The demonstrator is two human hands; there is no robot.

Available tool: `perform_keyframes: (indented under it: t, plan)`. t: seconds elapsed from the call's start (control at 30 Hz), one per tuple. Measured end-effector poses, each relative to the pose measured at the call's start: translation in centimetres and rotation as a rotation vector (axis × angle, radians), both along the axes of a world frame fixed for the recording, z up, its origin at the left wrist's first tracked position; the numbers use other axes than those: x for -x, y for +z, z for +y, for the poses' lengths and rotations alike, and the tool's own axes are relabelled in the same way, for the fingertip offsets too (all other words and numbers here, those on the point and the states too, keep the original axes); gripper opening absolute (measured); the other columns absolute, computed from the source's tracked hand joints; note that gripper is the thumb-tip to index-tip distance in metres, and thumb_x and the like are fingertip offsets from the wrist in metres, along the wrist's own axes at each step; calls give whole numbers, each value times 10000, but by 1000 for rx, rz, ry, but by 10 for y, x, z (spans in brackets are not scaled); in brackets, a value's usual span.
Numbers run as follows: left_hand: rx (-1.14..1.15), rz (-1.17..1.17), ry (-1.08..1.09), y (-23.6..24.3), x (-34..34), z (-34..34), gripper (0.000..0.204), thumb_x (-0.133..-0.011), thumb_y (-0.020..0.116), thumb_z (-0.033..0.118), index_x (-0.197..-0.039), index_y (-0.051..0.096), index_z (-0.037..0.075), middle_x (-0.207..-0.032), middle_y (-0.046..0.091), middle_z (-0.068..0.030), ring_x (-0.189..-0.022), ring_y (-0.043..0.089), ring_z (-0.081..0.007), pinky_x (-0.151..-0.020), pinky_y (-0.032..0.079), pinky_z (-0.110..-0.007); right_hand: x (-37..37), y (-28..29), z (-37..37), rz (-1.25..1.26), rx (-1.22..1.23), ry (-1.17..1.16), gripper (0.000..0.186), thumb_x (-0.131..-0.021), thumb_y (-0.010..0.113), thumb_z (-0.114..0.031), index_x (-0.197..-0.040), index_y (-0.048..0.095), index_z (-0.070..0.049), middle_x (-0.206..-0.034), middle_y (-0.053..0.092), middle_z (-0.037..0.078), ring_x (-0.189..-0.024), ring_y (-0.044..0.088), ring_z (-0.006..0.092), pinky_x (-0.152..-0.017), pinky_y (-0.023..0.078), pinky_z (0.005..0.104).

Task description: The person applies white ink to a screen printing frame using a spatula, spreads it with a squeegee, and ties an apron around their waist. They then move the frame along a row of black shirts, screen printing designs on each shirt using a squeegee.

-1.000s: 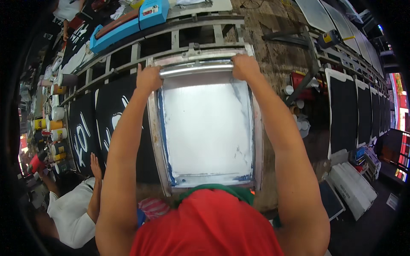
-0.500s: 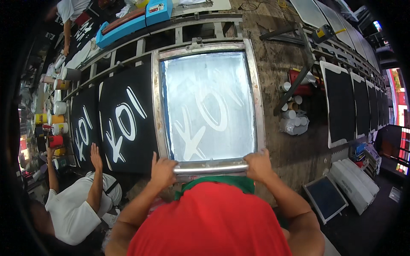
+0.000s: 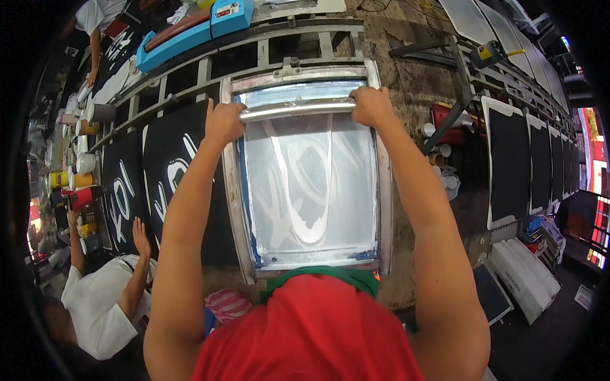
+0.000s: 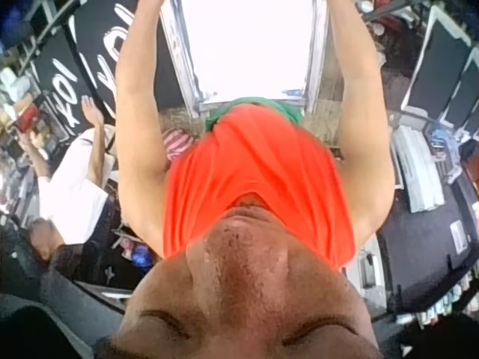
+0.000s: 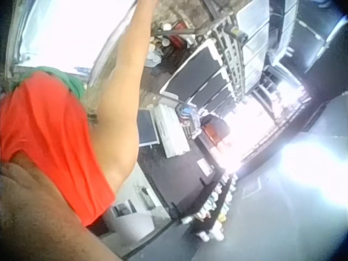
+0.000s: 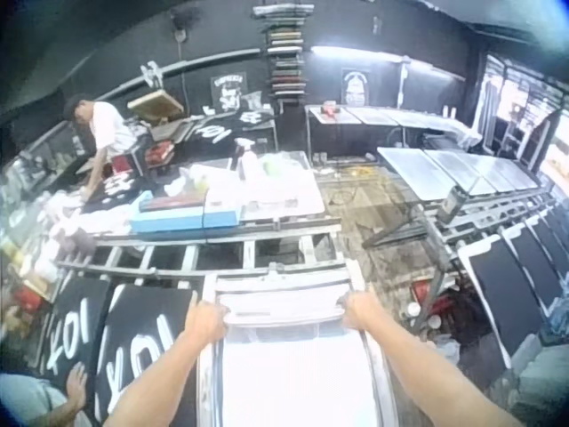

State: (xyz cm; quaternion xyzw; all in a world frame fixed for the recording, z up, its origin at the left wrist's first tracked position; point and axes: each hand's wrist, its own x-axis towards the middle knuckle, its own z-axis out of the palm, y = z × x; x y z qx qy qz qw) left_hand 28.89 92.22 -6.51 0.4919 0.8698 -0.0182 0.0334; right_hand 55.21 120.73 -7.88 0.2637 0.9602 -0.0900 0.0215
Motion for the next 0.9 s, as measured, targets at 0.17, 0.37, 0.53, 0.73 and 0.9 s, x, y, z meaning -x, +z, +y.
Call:
perform_keyframes:
  t: [0.17,0.37,0.53,0.73,0.9]
  plan:
    - [-172,-30,-138,-16,-101,-113,372,-678,747,120,-1048,726,155,-1031,696,-86,-1121,636,-296,-1213,254,-604,-125,-9,-106,27,53,21,359,-745,642,-93,-1087,748,-120,-1108,726,111,-1098,664,295,-1022,378,504]
    - [-153,-162,-77,-16,-268,-267,492,-617,747,70,-1097,672,153,-1059,645,-43,-1152,598,-279,-1176,291,-596,-288,-13,-276,235,-7,21,285,-712,695,-61,-989,689,-127,-1104,692,53,-1029,634,288,-986,382,500]
    - [-118,-219,-132,5,-247,-262,448,-668,731,70,-1107,696,153,-1097,705,-37,-1201,611,-292,-1212,230,-615,-279,7,-249,92,155,57,319,-707,717,-103,-1025,702,-114,-1052,716,80,-1035,656,294,-987,396,494]
    - [-15,-19,-33,2,-56,-68,364,-775,677,140,-1132,741,166,-1072,757,-91,-1124,675,-272,-1246,188,-586,-75,7,-58,40,-28,51,303,-754,660,-118,-1046,739,-102,-1011,731,147,-1001,689,325,-940,433,450]
    - [-4,69,63,-1,15,25,460,-774,683,134,-1232,716,174,-1113,746,-93,-1128,661,-315,-1226,243,-598,29,-3,15,23,-91,-53,346,-783,601,-91,-1101,737,-110,-1125,711,108,-1114,655,296,-996,416,500]
